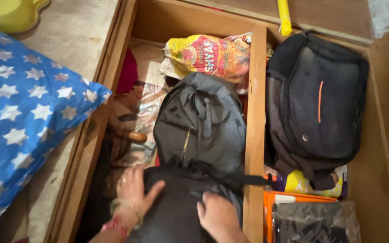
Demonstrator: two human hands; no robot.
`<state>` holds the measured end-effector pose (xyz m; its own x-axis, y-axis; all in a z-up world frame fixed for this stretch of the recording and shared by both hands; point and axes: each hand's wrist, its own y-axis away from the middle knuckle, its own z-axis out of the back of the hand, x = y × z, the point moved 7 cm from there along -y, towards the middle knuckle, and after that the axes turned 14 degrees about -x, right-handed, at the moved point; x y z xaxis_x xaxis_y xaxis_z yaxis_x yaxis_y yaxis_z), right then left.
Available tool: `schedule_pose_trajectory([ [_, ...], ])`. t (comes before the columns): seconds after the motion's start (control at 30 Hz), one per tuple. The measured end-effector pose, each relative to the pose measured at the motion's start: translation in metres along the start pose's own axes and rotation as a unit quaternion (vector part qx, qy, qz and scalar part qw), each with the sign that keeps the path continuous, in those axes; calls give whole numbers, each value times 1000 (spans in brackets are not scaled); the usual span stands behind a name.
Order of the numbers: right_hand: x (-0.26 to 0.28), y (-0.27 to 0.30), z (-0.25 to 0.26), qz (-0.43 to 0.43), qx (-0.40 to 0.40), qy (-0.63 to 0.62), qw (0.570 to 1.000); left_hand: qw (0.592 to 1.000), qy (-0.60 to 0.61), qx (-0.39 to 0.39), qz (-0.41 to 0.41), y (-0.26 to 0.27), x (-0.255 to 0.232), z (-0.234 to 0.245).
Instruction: The person organizes a cluttered wooden closet by placing several items inside. They put a black bag, a blue star-patterned cloth, a yellow shopping bag, and a white cloth into the closet, arranging them among other items like a backpack and a pillow.
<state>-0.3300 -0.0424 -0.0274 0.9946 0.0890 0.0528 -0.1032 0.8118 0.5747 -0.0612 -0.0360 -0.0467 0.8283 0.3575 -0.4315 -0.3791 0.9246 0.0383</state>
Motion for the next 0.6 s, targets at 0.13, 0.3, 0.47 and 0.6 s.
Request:
schedule_pose_trajectory([
  [0.13,17,-52,108,57,-294,-119,947,989,29,47,135,-68,31,-74],
  [0.3,36,-120,126,131,-294,-19,947,915,158,176,327,-114,27,-116],
  [0.47,51,-154,112,200,-214,84,953,814,153,244,504,-116,6,-128],
  [0.6,22,-169,103,71,-146,56,985,949,187,90,237,-157,-10,-169],
])
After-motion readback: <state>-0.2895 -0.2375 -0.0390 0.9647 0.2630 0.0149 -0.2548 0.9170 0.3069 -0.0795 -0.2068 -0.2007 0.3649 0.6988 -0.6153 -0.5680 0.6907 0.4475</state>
